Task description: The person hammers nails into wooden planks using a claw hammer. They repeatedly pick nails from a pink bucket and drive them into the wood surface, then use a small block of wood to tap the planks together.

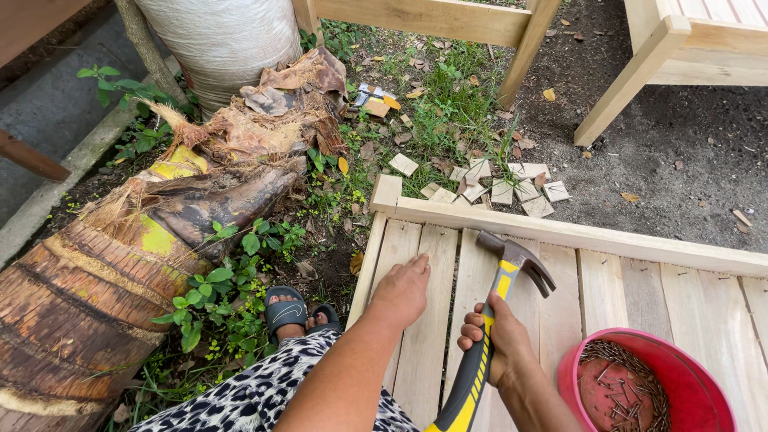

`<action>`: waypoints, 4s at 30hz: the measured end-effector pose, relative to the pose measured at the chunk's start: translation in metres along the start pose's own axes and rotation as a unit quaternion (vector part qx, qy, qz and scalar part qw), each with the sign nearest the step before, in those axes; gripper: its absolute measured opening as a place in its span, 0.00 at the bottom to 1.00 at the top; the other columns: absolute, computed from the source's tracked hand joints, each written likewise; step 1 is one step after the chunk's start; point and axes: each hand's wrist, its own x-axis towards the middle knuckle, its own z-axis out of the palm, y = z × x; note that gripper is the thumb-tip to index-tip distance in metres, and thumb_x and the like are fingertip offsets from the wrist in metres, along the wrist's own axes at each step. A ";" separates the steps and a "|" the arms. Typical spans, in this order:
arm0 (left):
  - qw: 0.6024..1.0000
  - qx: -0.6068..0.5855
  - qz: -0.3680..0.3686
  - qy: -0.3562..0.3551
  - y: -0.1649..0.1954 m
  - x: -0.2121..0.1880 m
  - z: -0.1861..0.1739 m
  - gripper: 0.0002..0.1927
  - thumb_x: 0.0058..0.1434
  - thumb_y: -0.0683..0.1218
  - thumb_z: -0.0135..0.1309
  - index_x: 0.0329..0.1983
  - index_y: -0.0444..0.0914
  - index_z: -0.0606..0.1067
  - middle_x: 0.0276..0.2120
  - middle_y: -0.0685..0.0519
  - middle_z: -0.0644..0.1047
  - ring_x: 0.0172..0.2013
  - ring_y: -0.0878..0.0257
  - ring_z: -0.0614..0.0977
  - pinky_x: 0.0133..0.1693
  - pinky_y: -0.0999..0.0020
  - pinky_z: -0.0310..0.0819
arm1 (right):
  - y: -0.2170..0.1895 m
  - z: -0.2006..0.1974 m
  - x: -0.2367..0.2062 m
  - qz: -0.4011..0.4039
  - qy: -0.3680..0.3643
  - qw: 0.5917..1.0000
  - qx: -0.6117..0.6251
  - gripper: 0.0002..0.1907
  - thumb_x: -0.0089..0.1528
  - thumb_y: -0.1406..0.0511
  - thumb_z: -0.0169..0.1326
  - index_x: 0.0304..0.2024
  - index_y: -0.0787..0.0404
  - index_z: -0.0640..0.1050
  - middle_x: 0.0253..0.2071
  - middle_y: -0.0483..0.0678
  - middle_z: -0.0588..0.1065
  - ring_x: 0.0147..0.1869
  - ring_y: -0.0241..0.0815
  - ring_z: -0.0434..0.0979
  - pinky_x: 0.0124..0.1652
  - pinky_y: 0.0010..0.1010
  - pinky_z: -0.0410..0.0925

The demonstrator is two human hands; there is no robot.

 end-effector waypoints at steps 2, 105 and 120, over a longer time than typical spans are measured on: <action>0.996 0.061 -0.025 -0.066 0.008 0.008 -0.002 0.23 0.67 0.41 0.42 0.65 0.32 0.72 0.73 0.46 0.62 0.69 0.55 0.67 0.65 0.60 0.62 | 0.003 0.010 0.004 0.007 -0.009 1.000 -0.019 0.21 0.70 0.48 0.43 0.34 0.56 0.64 0.19 0.42 0.59 0.17 0.36 0.57 0.20 0.33 0.60; 0.900 -0.250 0.252 0.253 0.153 0.047 -0.006 0.11 0.57 0.35 0.48 0.38 0.41 0.77 0.38 0.51 0.76 0.45 0.51 0.79 0.49 0.58 0.76 | -0.022 -0.068 0.019 -0.481 0.112 0.367 -0.788 0.17 0.62 0.58 0.53 0.51 0.58 0.73 0.43 0.58 0.79 0.50 0.59 0.80 0.50 0.47 0.70; 0.949 -0.086 0.274 -0.129 0.239 0.040 0.044 0.11 0.58 0.41 0.53 0.42 0.38 0.83 0.47 0.46 0.79 0.49 0.50 0.82 0.50 0.57 0.79 | -0.021 -0.044 -0.005 -0.211 0.206 0.692 -0.659 0.20 0.66 0.51 0.51 0.48 0.61 0.72 0.36 0.60 0.80 0.42 0.63 0.81 0.44 0.52 0.70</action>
